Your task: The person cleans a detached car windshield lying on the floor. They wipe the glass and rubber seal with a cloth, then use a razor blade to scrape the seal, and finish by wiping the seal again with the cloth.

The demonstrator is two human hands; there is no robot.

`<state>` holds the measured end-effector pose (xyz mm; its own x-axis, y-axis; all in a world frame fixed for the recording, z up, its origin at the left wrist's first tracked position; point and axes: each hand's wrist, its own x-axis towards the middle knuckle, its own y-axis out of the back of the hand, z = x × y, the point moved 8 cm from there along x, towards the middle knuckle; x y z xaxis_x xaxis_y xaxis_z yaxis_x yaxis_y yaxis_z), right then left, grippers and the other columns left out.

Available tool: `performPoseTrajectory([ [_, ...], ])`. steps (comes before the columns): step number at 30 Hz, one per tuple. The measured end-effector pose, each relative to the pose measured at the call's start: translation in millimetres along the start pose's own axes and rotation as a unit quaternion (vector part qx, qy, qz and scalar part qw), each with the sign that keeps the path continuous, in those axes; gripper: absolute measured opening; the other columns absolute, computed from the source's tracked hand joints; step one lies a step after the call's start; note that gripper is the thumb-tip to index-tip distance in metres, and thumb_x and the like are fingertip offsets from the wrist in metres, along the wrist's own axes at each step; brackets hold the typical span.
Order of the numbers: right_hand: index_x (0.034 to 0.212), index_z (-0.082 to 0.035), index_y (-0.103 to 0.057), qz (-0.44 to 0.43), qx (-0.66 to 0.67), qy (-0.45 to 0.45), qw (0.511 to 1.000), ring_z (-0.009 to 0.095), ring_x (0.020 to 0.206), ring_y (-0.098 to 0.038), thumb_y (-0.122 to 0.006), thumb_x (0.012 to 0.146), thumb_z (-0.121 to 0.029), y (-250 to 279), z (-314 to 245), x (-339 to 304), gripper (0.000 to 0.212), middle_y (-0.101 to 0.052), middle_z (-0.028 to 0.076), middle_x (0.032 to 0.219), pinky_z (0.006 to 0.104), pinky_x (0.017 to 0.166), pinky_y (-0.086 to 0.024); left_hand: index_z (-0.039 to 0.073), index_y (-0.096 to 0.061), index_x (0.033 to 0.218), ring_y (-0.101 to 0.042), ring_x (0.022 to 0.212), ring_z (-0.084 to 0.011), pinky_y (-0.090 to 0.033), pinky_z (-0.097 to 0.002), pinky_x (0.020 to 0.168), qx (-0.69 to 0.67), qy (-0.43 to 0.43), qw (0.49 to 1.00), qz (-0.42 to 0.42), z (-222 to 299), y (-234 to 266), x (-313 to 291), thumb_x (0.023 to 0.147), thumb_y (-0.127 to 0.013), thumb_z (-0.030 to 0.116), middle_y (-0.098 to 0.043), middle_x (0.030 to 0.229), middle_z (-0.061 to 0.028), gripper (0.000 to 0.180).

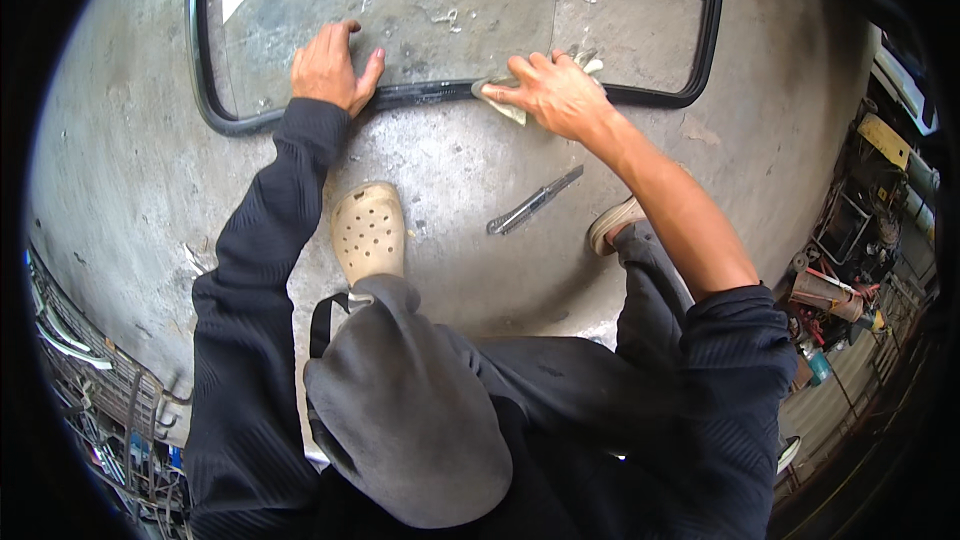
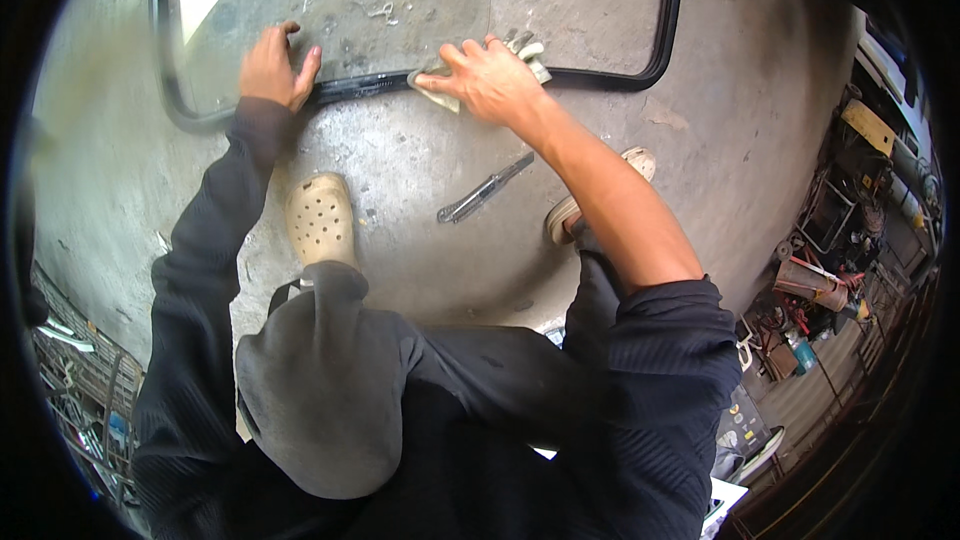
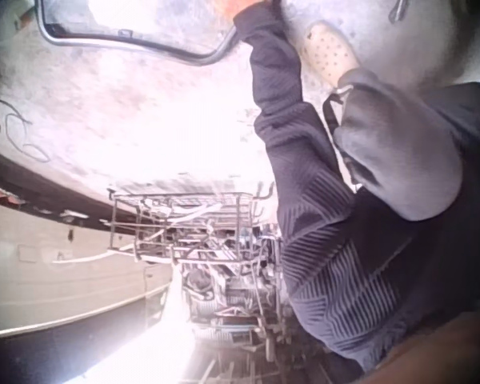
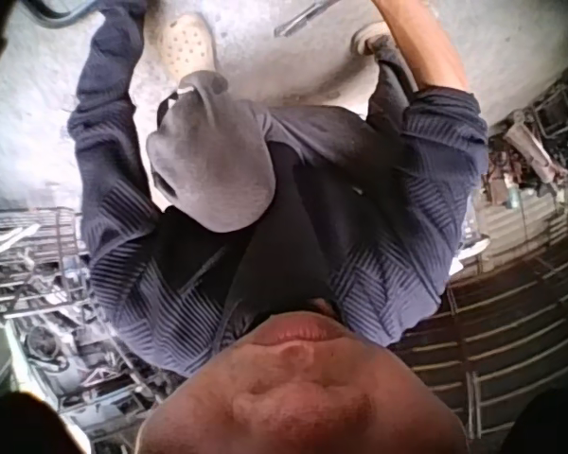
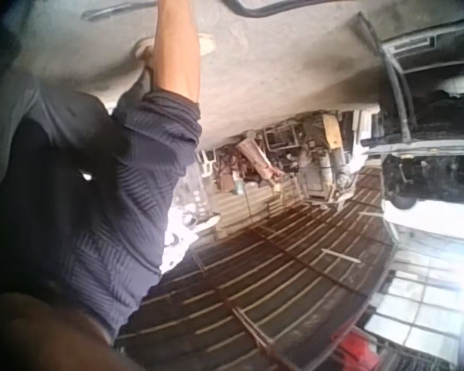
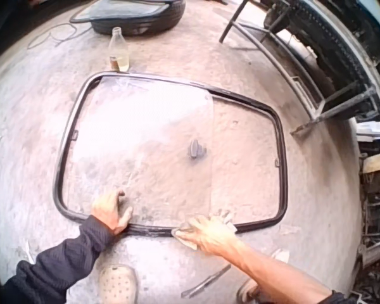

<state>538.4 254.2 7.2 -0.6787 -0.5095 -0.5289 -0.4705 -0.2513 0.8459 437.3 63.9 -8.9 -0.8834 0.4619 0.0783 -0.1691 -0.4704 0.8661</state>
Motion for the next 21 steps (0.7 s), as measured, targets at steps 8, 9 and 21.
performPoseTrajectory([
  [8, 0.131, -0.038, -0.045, -0.033, 0.006, -0.012, 0.999, 0.019, 0.091, -0.056, -0.041, 0.092, -0.014, -3.1, -8.0, 7.1, 0.046, -0.051, 0.01, 0.111, 0.035, 0.08, -0.048, 0.008, -0.055, 0.102, -0.058, 0.08, -0.0242, -0.041, -0.0358, 0.071, 0.022, -0.008, 1.0, 0.007, -7.7, -1.5, -3.6, 0.078, -0.062, 0.036, -0.058, 0.089, -0.0077, 0.038],
  [9, 0.132, -0.038, -0.043, -0.055, 0.001, -0.011, 0.998, 0.02, 0.092, -0.056, -0.04, 0.093, -0.015, -8.1, -5.0, -0.9, 0.045, -0.051, 0.011, 0.114, 0.0357, 0.081, -0.049, 0.008, -0.055, 0.102, -0.058, 0.08, -0.0241, -0.041, -0.0359, 0.071, 0.022, -0.007, 1.0, 0.009, -6.8, -2.2, -4.2, 0.078, -0.062, 0.036, -0.058, 0.089, -0.0079, 0.038],
  [21, 0.127, -0.03, -0.049, -0.058, 0.068, -0.065, 0.994, 0.02, 0.088, -0.056, -0.049, 0.088, -0.01, -5.7, -3.5, -13.8, 0.044, -0.051, 0.012, 0.105, 0.0386, 0.078, -0.049, 0.004, -0.053, 0.105, -0.057, 0.082, -0.0295, -0.043, -0.0386, 0.072, -0.008, 0.019, 1.0, -0.019, -8.2, -2.2, -4.9, 0.08, -0.062, 0.028, -0.057, 0.09, -0.0146, 0.036],
])
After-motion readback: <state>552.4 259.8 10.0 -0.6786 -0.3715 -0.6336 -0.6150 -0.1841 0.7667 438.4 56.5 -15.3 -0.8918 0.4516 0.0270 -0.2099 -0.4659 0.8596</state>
